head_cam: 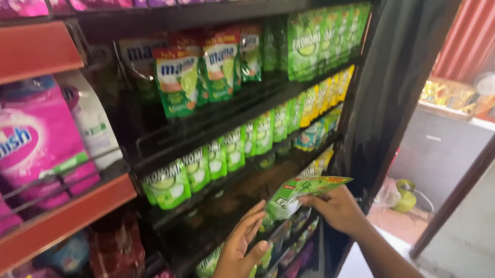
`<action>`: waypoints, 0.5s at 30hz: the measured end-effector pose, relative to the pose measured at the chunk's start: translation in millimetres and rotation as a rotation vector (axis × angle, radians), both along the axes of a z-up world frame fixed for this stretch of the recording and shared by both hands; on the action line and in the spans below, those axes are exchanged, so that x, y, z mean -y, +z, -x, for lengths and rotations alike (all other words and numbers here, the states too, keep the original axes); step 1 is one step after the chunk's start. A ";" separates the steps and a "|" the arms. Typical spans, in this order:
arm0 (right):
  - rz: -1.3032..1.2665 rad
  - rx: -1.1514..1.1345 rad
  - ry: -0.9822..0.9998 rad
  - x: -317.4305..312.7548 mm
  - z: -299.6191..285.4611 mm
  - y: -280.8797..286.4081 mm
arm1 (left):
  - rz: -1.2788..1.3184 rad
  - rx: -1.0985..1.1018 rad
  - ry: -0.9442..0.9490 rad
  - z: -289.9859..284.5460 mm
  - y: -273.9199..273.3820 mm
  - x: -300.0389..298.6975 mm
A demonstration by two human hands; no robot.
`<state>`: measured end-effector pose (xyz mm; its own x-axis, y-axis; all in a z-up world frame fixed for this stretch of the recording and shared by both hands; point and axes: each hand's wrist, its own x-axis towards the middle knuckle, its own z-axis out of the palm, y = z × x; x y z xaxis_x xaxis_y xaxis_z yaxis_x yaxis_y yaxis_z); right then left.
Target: Stocking and scanning cleaning product pouches on store shelves.
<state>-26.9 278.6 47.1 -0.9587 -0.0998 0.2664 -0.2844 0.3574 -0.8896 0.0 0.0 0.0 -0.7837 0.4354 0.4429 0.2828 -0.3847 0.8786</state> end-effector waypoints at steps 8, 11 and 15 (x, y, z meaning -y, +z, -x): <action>-0.137 -0.397 -0.069 -9.4 61.8 127.1 | -0.168 -0.046 0.020 63.4 -9.8 8.7; -0.029 -0.680 0.071 -16.6 92.8 164.2 | -0.143 -0.009 0.038 75.2 -22.0 3.2; 0.000 -0.775 0.069 -20.9 155.3 198.3 | -0.108 -0.012 0.074 94.9 -35.5 -9.7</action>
